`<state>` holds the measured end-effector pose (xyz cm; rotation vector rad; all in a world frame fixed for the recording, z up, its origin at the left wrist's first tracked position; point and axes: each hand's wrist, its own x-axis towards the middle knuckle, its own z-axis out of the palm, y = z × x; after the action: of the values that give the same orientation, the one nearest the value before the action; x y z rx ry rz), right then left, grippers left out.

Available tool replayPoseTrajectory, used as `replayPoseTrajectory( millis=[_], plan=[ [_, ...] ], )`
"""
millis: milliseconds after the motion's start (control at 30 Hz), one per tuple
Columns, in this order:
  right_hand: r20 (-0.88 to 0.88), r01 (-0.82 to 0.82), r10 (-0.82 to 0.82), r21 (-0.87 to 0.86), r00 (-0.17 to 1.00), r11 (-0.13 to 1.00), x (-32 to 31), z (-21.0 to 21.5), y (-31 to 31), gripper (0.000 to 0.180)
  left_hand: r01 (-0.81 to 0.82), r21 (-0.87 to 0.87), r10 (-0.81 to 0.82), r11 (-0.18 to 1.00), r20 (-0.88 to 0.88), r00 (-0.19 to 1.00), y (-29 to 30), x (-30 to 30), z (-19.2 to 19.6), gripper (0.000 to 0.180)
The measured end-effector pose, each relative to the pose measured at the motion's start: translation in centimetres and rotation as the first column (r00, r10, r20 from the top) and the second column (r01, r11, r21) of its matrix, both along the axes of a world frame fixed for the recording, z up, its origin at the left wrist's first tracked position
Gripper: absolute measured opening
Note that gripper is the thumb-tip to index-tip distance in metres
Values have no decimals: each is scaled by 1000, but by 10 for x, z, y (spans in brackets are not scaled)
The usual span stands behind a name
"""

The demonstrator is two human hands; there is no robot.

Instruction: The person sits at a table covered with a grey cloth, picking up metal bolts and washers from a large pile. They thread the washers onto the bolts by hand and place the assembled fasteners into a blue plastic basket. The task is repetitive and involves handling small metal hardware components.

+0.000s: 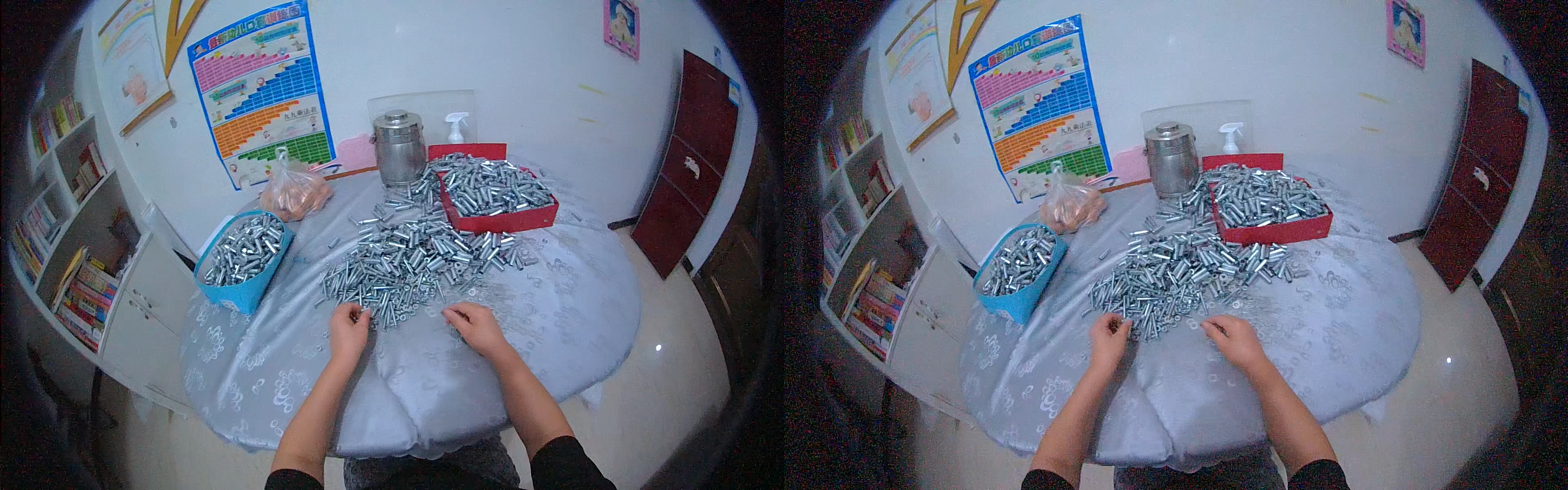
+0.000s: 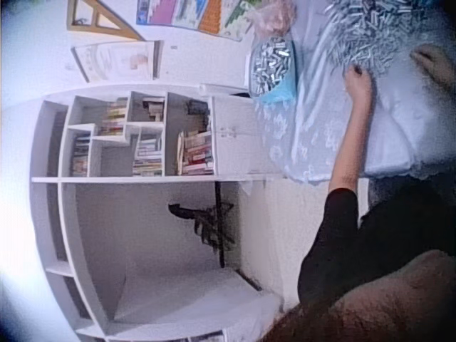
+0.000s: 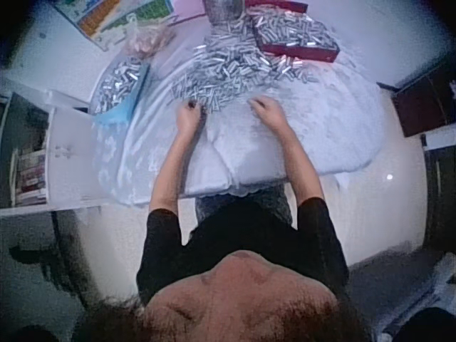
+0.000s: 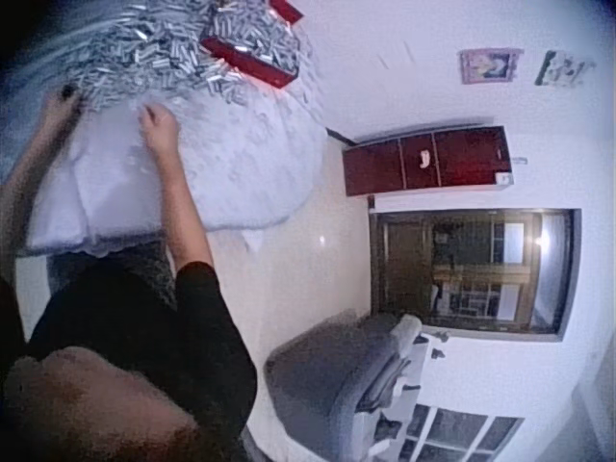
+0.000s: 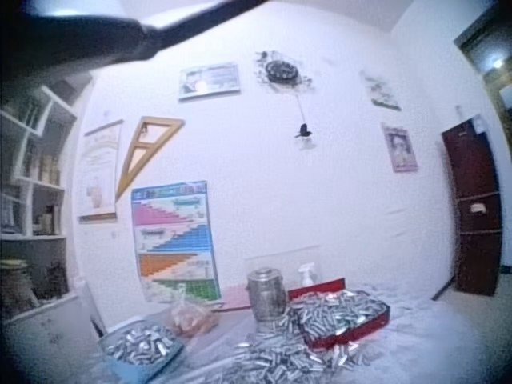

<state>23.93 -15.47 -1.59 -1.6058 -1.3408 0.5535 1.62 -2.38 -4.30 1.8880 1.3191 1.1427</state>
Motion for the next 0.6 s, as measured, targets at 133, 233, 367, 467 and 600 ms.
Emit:
replayPoseTrajectory(
  millis=[133,233,367,467,600],
  plan=[
    [-15,56,-56,13,998,998,5,0,2,23,-16,17,12,1000,236,972,-10,5,3,11],
    [-12,128,-127,53,992,990,14,-7,5,22,78,-67,-30,995,539,842,-25,15,7,10],
    [48,148,-150,31,988,988,13,1,12,23,312,-258,17,914,796,605,-39,14,24,7],
    [213,71,-85,74,973,995,17,7,35,23,307,-282,16,909,760,649,-39,12,21,10],
    [196,126,-130,35,972,991,14,15,79,28,276,-281,16,919,726,687,-39,12,20,8]
  ],
)
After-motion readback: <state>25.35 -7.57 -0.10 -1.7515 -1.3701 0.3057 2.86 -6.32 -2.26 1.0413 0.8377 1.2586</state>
